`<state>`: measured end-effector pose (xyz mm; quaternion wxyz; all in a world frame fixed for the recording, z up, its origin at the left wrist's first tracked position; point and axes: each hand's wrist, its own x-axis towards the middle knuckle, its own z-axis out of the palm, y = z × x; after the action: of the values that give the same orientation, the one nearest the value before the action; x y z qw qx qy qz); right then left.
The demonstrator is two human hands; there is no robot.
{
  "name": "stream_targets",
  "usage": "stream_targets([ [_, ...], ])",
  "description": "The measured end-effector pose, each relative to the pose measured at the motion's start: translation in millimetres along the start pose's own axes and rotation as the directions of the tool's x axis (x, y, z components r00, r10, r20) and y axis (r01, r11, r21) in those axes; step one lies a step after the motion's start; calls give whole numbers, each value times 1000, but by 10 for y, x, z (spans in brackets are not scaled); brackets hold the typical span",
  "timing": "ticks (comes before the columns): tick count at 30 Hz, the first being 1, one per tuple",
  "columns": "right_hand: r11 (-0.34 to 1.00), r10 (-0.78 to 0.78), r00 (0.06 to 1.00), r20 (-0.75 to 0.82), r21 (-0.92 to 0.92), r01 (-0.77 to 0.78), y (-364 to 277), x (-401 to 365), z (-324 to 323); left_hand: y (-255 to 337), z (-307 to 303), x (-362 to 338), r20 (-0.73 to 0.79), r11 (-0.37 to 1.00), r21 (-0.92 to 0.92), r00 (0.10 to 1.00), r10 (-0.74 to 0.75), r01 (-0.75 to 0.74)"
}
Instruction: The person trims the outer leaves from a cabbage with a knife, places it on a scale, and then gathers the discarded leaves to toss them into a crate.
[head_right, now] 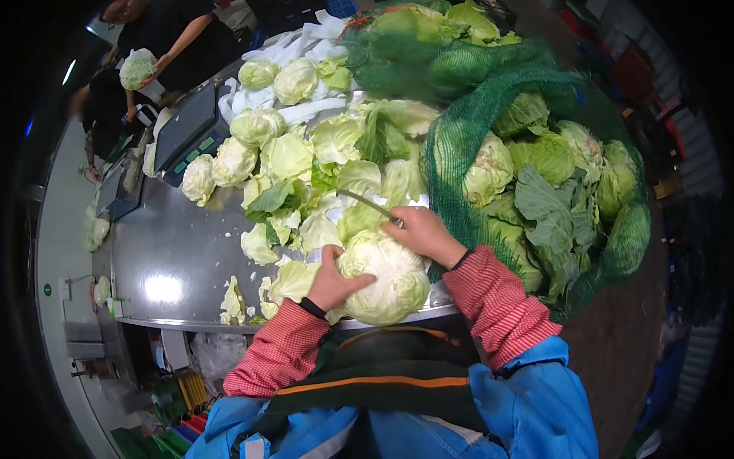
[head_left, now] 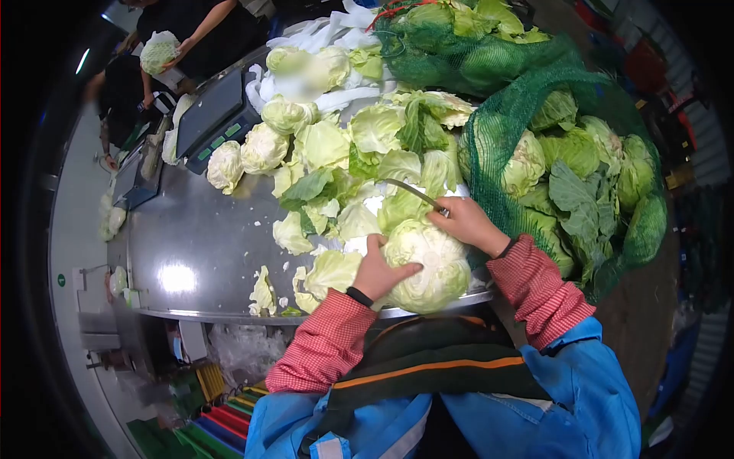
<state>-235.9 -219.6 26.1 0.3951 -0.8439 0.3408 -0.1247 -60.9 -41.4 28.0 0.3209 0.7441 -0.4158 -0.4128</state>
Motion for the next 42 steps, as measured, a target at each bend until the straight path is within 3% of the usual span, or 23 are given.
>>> stream_targets([
  [3, 959, 157, 969, -192, -206, -196, 385, 114, 167, -87, 199, 45, -14, 993, -110, 999, 36, -37],
  [4, 965, 200, 966, -164, -140, -224, 410, 137, 147, -159, 249, 120, 37, 984, -178, 999, -8, 14],
  [7, 956, 277, 911, -307, -10, -294, 63, -68, -77, -273, 256, 226, 172, 927, -376, 982, 72, -3],
  [10, 910, 302, 943, -136, -253, -328, -281, -572, -382, -81, 179, 134, 39, 969, 211, 991, 126, -131],
  [13, 915, 394, 919, -28, -80, -394, -100, -1003, -206, 4, 202, 84, -44, 905, 284, 939, 342, -316],
  [16, 898, 407, 907, -109, 227, -377, -22, -1037, -81, 241, 246, -33, -109, 920, 125, 917, 384, -371],
  [19, 903, 351, 929, -119, 306, -302, -35, -889, 57, 238, 195, -121, -175, 943, 87, 927, 331, -321],
  [20, 927, 302, 946, -118, 269, -263, -32, -807, 153, 253, 125, -159, -206, 968, -7, 948, 243, -249],
  [23, 927, 164, 975, -151, 362, -100, -277, -461, 310, 231, -305, -149, -394, 983, -39, 907, 150, -180],
  [25, 931, 101, 994, -47, 355, -78, -393, -214, 302, 131, -545, -75, -463, 933, -345, 883, -78, -99],
  [26, 975, 14, 995, -103, 221, 9, -445, -163, 305, 80, -608, -40, -547, 943, -320, 831, -107, -89],
  [29, 977, -130, 988, -85, -180, 113, -514, -238, 300, -174, -701, 68, -654, 988, -118, 757, 2, -104],
  [30, 934, -212, 973, -86, -312, 176, -540, -273, 325, -199, -688, 70, -637, 972, -210, 768, -57, -102],
  [33, 871, -261, 964, -40, -440, 218, -645, -323, 423, -244, -643, 93, -697, 995, 39, 711, 90, -87],
  [37, 806, -285, 946, -154, -572, 150, -493, -176, 576, -98, -649, 78, -669, 996, 47, 743, -22, 71],
  [39, 971, 90, 972, -216, -196, -134, -311, 19, 372, -70, -637, 17, -663, 993, 94, 749, 7, 74],
  [40, 960, 276, 942, -189, 8, -280, -276, 97, 290, -129, -631, 16, -668, 992, 100, 744, 15, 70],
  [42, 988, 125, 981, -146, -69, -136, -331, 82, 297, -203, -648, 60, -656, 994, 90, 755, 16, 56],
])
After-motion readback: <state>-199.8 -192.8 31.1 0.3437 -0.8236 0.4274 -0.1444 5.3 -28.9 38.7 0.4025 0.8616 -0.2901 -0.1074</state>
